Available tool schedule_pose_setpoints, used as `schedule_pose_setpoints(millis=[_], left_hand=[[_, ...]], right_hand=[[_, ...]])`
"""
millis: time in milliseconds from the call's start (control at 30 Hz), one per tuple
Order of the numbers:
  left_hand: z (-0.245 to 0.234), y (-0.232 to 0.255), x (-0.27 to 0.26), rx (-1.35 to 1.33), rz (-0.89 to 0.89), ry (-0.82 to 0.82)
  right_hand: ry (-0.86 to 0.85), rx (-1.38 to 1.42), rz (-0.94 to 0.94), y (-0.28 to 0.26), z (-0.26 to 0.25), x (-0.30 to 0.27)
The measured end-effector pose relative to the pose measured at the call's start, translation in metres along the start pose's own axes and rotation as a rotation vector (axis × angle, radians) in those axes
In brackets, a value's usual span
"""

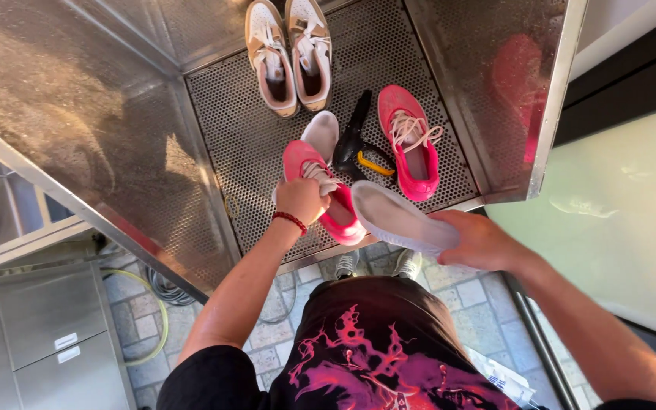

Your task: Clean shoes and insoles using a high-pressure air gun inside a cleaning booth.

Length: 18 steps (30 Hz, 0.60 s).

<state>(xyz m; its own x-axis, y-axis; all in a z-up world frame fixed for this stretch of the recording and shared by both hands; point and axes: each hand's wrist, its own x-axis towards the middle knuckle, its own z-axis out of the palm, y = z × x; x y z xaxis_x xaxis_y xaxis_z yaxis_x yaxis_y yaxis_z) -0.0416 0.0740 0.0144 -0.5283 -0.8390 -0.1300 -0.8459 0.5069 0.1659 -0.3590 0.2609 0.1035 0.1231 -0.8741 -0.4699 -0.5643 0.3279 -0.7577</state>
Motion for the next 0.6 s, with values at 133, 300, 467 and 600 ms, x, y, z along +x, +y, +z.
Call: schedule_pose_setpoints(millis=[133, 300, 467, 600], left_hand=[[0.008, 0.016, 0.000, -0.219, -0.044, -0.110], [0.023, 0.012, 0.003, -0.339, 0.018, -0.179], [0.056, -0.008, 0.000, -0.424, 0.033, -0.060], [0.029, -0.004, -0.024, -0.734, 0.066, 0.152]], right_hand=[[-0.138, -0.430, 0.080, -0.068, -0.027, 0.002], [-0.468, -0.640, 0.160, -0.117, -0.027, 0.057], [-0.493, -0.628, 0.134, -0.123, -0.015, 0.092], [-0.470, -0.557, 0.221, -0.109, -0.015, 0.094]])
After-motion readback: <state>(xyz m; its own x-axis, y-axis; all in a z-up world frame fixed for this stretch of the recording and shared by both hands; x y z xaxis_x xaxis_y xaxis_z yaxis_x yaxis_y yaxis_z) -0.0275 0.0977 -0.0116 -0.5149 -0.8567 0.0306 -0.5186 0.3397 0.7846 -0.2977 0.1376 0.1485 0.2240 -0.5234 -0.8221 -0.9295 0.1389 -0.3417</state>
